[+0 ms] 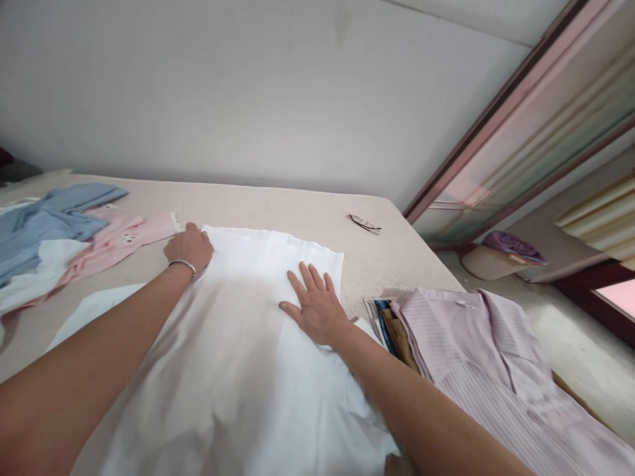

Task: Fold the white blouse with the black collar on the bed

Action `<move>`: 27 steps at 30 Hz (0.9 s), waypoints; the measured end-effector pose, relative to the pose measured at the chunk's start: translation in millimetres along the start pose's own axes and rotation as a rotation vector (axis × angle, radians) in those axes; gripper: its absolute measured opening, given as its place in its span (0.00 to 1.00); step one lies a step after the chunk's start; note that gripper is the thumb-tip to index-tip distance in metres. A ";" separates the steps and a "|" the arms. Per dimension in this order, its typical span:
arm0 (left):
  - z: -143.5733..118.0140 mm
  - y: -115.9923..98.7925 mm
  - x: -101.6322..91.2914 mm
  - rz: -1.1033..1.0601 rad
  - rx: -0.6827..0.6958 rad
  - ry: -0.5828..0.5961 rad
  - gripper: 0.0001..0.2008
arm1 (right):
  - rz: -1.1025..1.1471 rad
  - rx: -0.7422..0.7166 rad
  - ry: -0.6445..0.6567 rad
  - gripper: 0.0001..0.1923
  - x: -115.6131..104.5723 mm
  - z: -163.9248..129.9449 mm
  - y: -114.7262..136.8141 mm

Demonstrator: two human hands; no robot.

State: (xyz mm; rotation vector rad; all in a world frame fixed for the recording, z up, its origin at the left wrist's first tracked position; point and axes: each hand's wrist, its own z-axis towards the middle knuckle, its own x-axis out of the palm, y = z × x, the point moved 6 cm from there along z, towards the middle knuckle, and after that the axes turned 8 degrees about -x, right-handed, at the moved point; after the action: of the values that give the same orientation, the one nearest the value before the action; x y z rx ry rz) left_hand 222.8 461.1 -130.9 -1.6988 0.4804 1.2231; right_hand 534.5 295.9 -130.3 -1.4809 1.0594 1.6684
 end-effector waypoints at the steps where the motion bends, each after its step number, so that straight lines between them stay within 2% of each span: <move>1: -0.6 -2.4 -4.2 0.035 0.015 -0.003 0.13 | 0.004 0.010 -0.009 0.37 1.3 -2.0 2.1; 3: -4.6 -9.5 -17.1 0.118 0.057 -0.002 0.12 | 0.019 0.020 -0.023 0.37 0.6 -1.5 4.1; 5: -15.9 -14.9 -34.3 0.125 0.081 0.047 0.12 | 0.050 0.028 -0.013 0.36 -5.3 1.4 4.4; 8: -62.5 -14.3 -69.7 0.135 0.192 0.058 0.17 | 0.162 0.068 0.093 0.34 -21.7 -4.4 5.7; 10: -122.3 -5.9 -90.4 0.117 0.377 0.068 0.18 | 0.236 0.087 0.107 0.31 -42.7 -22.5 8.1; 12: -210.1 2.4 -103.8 0.009 0.757 0.112 0.12 | 0.217 0.180 0.029 0.26 -71.2 -51.9 3.1; 13: -253.4 12.5 -109.2 -0.072 0.836 0.104 0.12 | 0.163 0.278 -0.011 0.24 -85.3 -70.0 -3.6; 14: -293.2 23.9 -111.6 -0.152 0.849 0.094 0.12 | 0.093 0.399 -0.017 0.22 -97.1 -89.1 -11.9; 16: -366.9 38.8 -100.3 -0.209 0.919 0.174 0.09 | -0.033 0.613 0.074 0.19 -111.4 -123.5 -26.8; 17: -397.4 42.3 -91.4 -0.202 0.973 0.195 0.09 | -0.066 0.672 0.146 0.18 -113.7 -136.0 -31.3; 18: -421.6 44.2 -80.5 -0.172 1.022 0.212 0.09 | -0.073 0.695 0.221 0.17 -112.8 -144.6 -33.6; 20: -453.9 44.0 -60.0 -0.120 1.150 0.215 0.13 | -0.034 0.691 0.349 0.17 -103.8 -152.8 -32.9; 23: -468.7 44.6 -38.4 -0.049 1.287 0.203 0.22 | 0.022 0.674 0.462 0.17 -85.2 -153.7 -28.1; 27: -463.2 48.8 -34.3 -0.024 1.273 0.292 0.28 | 0.033 0.659 0.507 0.15 -76.1 -152.0 -29.4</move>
State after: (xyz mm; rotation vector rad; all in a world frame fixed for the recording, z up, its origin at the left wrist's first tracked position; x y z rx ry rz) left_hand 407.2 32.9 -102.9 -0.7376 1.1057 0.3941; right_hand 640.3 176.8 -64.0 -1.4429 1.7033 0.8191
